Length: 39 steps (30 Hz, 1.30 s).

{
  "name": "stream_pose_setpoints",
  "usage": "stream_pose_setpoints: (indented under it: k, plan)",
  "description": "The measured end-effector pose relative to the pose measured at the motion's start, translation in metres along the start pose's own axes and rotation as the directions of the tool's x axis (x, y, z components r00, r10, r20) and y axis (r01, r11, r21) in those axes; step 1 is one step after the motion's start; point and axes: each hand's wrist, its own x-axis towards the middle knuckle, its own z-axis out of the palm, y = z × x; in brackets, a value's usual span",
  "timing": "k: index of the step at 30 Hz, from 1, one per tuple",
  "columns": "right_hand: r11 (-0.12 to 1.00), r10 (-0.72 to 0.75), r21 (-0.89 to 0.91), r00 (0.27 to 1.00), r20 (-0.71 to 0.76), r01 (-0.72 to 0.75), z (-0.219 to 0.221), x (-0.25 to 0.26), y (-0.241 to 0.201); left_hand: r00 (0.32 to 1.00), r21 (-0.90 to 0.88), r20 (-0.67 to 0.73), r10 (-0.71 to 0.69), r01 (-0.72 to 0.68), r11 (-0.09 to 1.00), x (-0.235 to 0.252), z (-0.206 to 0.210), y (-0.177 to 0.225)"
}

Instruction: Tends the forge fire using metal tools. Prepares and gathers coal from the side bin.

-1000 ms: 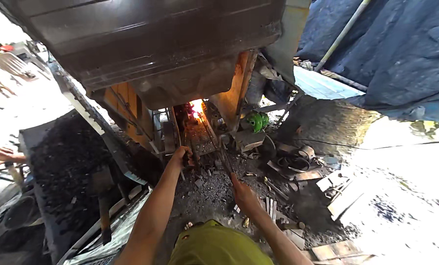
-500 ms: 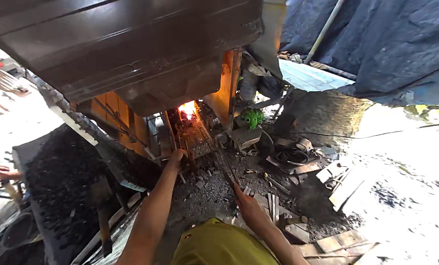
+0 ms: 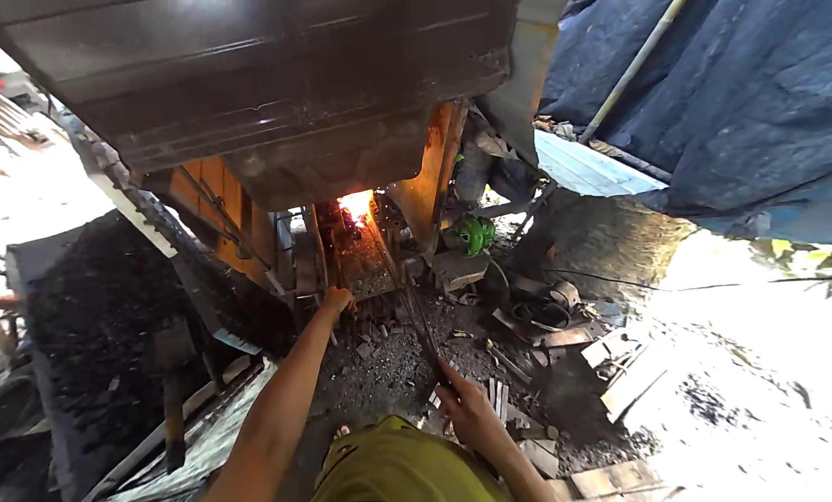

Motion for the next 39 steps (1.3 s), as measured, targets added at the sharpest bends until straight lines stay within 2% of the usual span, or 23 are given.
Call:
stream_pose_setpoints:
  k: [4,10,19,21,24,26,28,32,35,39]
  plan:
    - [0.995,0.029,0.1,1.0,0.008,-0.03,-0.003,0.01,0.0,0.998,-0.169,0.062,0.006,0.005,0.986,-0.014,-0.011,-0.009]
    - [0.997,0.015,0.077,1.0,-0.025,-0.013,-0.018,-0.005,0.006,0.989,-0.219,0.141,-0.037,0.067,0.973,-0.047,-0.019,-0.034]
    - [0.995,0.061,0.084,0.998,0.014,-0.062,-0.017,-0.033,0.015,0.981,-0.34,0.185,-0.067,0.128,0.932,-0.011,-0.002,-0.017]
    - [0.986,0.06,0.152,0.998,0.017,-0.062,-0.016,-0.04,0.013,0.986,-0.264,0.162,-0.041,0.084,0.961,0.005,0.002,-0.017]
    - [0.944,0.065,0.321,0.997,0.031,-0.072,-0.013,-0.048,0.012,0.997,0.024,0.06,0.052,-0.054,0.998,0.014,0.013,-0.016]
    - [0.902,0.067,0.425,0.997,0.042,-0.079,-0.011,-0.051,0.013,0.998,0.175,-0.001,0.068,-0.067,0.982,0.008,0.021,-0.011]
    - [0.861,0.074,0.5,0.996,0.049,-0.088,-0.009,-0.051,0.013,0.998,0.233,-0.025,0.049,-0.041,0.972,0.004,0.03,-0.007]
    - [0.821,0.08,0.565,0.996,0.037,-0.087,-0.009,-0.048,0.009,0.998,0.229,-0.041,0.041,-0.031,0.973,-0.002,0.042,0.001]
    - [0.825,0.075,0.56,0.997,0.025,-0.077,-0.011,-0.049,0.006,0.999,0.125,-0.008,0.038,-0.037,0.992,-0.001,0.042,-0.003]
    - [0.878,0.069,0.473,0.998,0.013,-0.067,-0.019,-0.057,0.009,0.994,-0.195,0.111,0.011,0.011,0.981,-0.023,0.019,-0.024]
